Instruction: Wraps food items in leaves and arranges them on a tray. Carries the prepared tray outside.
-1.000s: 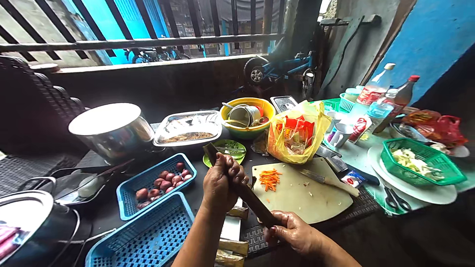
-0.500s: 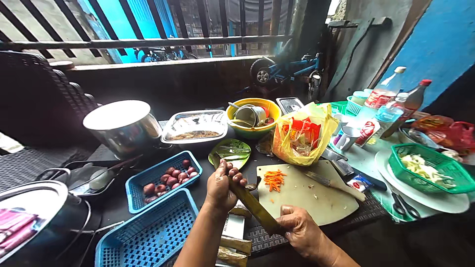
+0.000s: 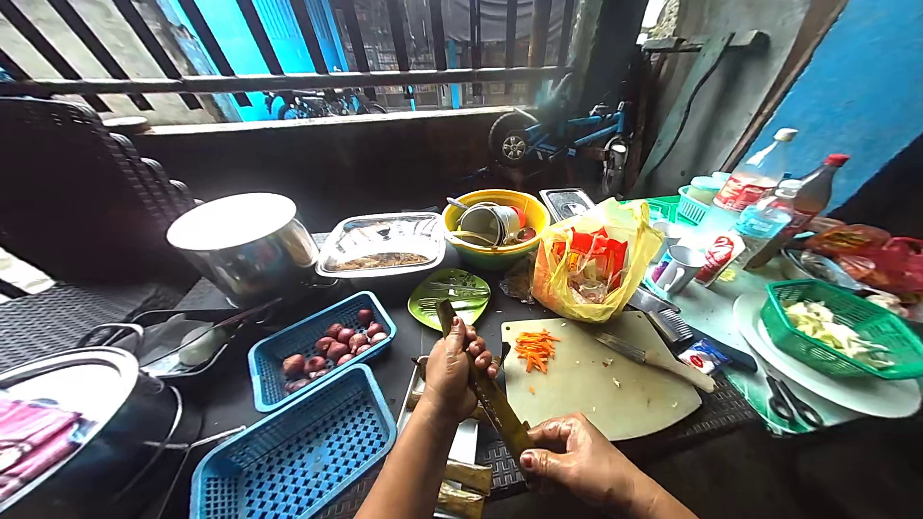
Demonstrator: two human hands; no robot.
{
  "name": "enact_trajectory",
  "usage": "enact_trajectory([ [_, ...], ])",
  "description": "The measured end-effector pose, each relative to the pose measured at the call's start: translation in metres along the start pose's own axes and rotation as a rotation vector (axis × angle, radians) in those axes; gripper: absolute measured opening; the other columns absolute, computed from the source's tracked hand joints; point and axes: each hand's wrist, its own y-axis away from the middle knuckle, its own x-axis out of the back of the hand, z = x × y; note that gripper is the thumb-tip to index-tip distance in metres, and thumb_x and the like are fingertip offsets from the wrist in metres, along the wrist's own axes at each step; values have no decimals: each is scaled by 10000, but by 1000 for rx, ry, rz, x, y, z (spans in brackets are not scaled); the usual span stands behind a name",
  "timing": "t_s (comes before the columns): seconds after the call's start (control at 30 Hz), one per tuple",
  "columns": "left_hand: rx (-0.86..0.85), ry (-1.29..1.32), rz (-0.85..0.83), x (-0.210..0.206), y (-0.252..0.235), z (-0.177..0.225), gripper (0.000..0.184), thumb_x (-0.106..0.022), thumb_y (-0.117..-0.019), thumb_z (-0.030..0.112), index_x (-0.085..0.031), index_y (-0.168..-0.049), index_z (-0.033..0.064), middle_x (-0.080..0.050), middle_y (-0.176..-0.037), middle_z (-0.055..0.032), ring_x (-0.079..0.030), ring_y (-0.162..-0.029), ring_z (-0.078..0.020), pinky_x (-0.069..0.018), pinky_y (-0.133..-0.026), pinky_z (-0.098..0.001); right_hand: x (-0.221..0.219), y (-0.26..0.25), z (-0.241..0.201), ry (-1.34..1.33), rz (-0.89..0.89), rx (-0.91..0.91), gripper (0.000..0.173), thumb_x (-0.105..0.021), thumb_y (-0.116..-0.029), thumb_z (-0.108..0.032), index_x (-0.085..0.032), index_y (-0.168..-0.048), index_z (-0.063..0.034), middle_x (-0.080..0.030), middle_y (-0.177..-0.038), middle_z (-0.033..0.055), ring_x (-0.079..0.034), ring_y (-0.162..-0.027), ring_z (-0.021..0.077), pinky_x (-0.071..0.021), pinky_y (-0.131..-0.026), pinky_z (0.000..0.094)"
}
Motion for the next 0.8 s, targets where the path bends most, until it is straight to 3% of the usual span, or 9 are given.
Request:
enact_trajectory([
  [0.1, 8, -48, -1, -3, -1, -6, 490, -274, -1129, 426, -495, -849, 91, -519, -628, -28, -554, -485, -146, -543, -469, -306, -8, -1, 11, 2, 52, -11, 136, -748, -905, -92, -757, -1020, -20, -762, -852, 42, -728, -725, 112, -630, -680, 300],
  [0.17, -4, -93, 48, -4, -1, -6, 470, -294, -1133, 362, -592, -919, 68, -621, -759, -71, -623, -595, -181, -570, -543, -333, -12, 1, 17, -53, 74, -20, 168, -742, -896, -45, -740, -1061, -9, -769, -900, 55, -739, -761, 127, -636, -690, 311],
  [0.27, -73, -205, 63, 2, -6, -3, 408, -314, -1117, 222, -676, -1063, 39, -651, -836, -68, -602, -651, -143, -529, -615, -286, -14, 5, 24, -127, 110, -15, 190, -725, -889, 10, -713, -1078, 6, -764, -925, 72, -742, -753, 153, -645, -679, 331],
  [0.33, -104, -391, 1, 8, -10, 4, 299, -397, -1101, 130, -673, -1116, 16, -646, -808, -67, -612, -663, -130, -541, -647, -278, -11, 8, 31, -140, 126, 0, 219, -724, -880, 26, -701, -1096, 6, -763, -922, 70, -739, -738, 154, -643, -662, 330],
  [0.43, -156, -560, 14, 8, -10, 11, 127, -611, -1021, 68, -689, -1053, -28, -708, -789, -114, -676, -642, -163, -589, -613, -309, -9, 10, 37, -170, 139, -6, 497, -709, -858, 60, -527, -1315, -6, -763, -925, 78, -744, -749, 177, -629, -638, 343],
  [0.5, -229, -572, 87, 4, -9, 9, 165, -683, -974, 51, -646, -1118, -21, -717, -802, -148, -691, -620, -206, -593, -561, -344, -6, 11, 39, -174, 145, -24, 667, -705, -858, 55, -417, -1458, 4, -765, -947, 86, -749, -774, 186, -630, -660, 353],
  [0.6, -319, -527, 168, 3, -12, 4, 482, -716, -937, 10, -426, -1319, 56, -676, -810, -163, -678, -600, -232, -582, -526, -373, -1, 10, 41, -164, 155, -14, 505, -701, -872, 55, -588, -1364, 32, -773, -1011, 86, -749, -810, 163, -635, -697, 333],
  [0.73, -395, -433, 153, 7, -16, -7, 292, -659, -955, -39, -533, -1191, 79, -658, -802, -119, -635, -575, -185, -556, -513, -336, -1, 10, 43, -205, 179, 16, 400, -690, -872, 79, -665, -1267, 23, -771, -1054, 84, -751, -866, 151, -638, -725, 320],
  [0.8, -361, -426, 143, 9, -16, -8, 294, -650, -968, -24, -594, -1237, 83, -685, -844, -136, -653, -603, -196, -569, -537, -344, -2, 9, 46, -220, 191, 35, 394, -682, -873, 82, -668, -1262, 20, -770, -1065, 83, -750, -884, 148, -638, -738, 319],
])
